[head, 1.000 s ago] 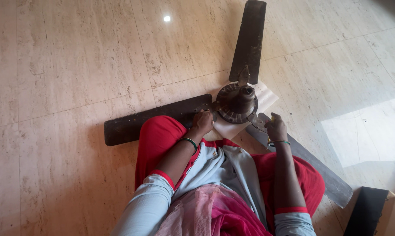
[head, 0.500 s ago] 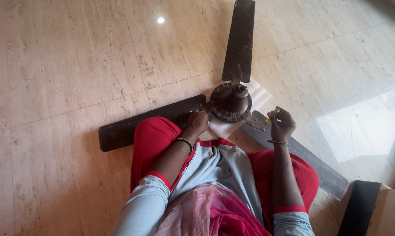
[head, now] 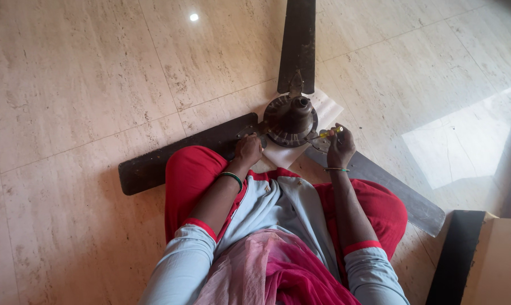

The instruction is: The person sits on the floor and attaches a fan blade to the ceiling fan motor housing using a screwdriver. They align the blade, insert screws, and tighten them to secure the blade in place.

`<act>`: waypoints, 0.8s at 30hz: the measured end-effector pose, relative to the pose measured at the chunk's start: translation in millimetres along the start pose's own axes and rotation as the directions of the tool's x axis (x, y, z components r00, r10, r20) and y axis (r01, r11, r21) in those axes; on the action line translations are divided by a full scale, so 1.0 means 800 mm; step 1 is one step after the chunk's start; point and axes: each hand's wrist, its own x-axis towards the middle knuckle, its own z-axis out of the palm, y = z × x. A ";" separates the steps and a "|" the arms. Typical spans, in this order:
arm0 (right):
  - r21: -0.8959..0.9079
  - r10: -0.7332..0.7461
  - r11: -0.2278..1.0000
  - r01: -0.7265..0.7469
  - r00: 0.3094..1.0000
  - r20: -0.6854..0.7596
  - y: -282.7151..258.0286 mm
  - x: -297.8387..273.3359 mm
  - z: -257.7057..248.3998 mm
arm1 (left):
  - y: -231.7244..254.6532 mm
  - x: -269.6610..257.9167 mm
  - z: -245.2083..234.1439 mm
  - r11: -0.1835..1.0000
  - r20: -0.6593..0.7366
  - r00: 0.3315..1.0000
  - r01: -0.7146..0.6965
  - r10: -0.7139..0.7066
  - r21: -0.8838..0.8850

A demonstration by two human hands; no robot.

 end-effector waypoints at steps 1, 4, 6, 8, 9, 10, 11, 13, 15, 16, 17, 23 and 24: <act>0.009 0.015 1.000 -0.015 1.000 -0.002 0.004 -0.001 0.000 | 0.000 0.000 0.000 1.000 -0.010 1.000 -0.018 0.018 -0.011; -0.063 -0.022 0.998 0.020 0.999 -0.036 0.012 -0.003 0.001 | -0.001 -0.003 -0.002 0.998 0.041 0.999 0.023 -0.020 -0.062; -0.130 -0.053 0.990 0.046 0.997 -0.049 0.014 -0.004 0.001 | -0.001 -0.005 -0.003 0.995 0.073 0.996 0.054 -0.048 -0.086; -0.124 -0.067 0.990 0.060 0.996 -0.051 0.013 -0.003 0.003 | 0.000 -0.006 -0.004 0.994 0.076 0.996 0.055 -0.048 -0.097; -0.085 -0.068 0.994 0.063 0.996 -0.049 0.011 -0.003 0.006 | 0.000 -0.006 -0.005 0.993 0.092 0.994 0.064 -0.055 -0.098; -0.046 -0.068 0.997 0.066 0.997 -0.048 0.009 -0.003 0.008 | 0.000 -0.006 -0.007 0.992 0.107 0.992 0.073 -0.062 -0.099; -0.064 -0.088 0.994 0.086 0.995 -0.039 0.007 -0.003 0.008 | 0.001 -0.006 -0.008 0.992 0.122 0.990 0.083 -0.070 -0.099; -0.098 -0.129 0.987 0.127 0.991 -0.020 0.000 -0.002 0.008 | 0.002 -0.008 -0.012 0.991 0.140 0.987 0.089 -0.074 -0.099; -0.063 -0.115 0.991 0.116 0.993 0.024 -0.007 -0.004 0.008 | 0.004 -0.008 -0.014 0.992 0.150 0.986 0.092 -0.077 -0.091; -0.045 -0.108 0.993 0.110 0.993 0.048 -0.010 -0.004 0.007 | 0.005 -0.008 -0.015 0.992 0.152 0.985 0.091 -0.078 -0.084; -0.069 -0.130 0.989 0.133 0.990 0.054 -0.013 -0.004 0.007 | 0.005 -0.008 -0.016 0.993 0.153 0.985 0.094 -0.081 -0.075; -0.099 -0.167 0.979 0.176 0.982 0.090 -0.024 -0.005 0.006 | 0.007 -0.008 -0.019 0.993 0.171 0.981 0.101 -0.088 -0.067; -0.099 -0.160 0.981 0.169 0.983 0.095 -0.025 -0.004 0.007 | 0.008 -0.008 -0.020 0.993 0.167 0.982 0.096 -0.084 -0.066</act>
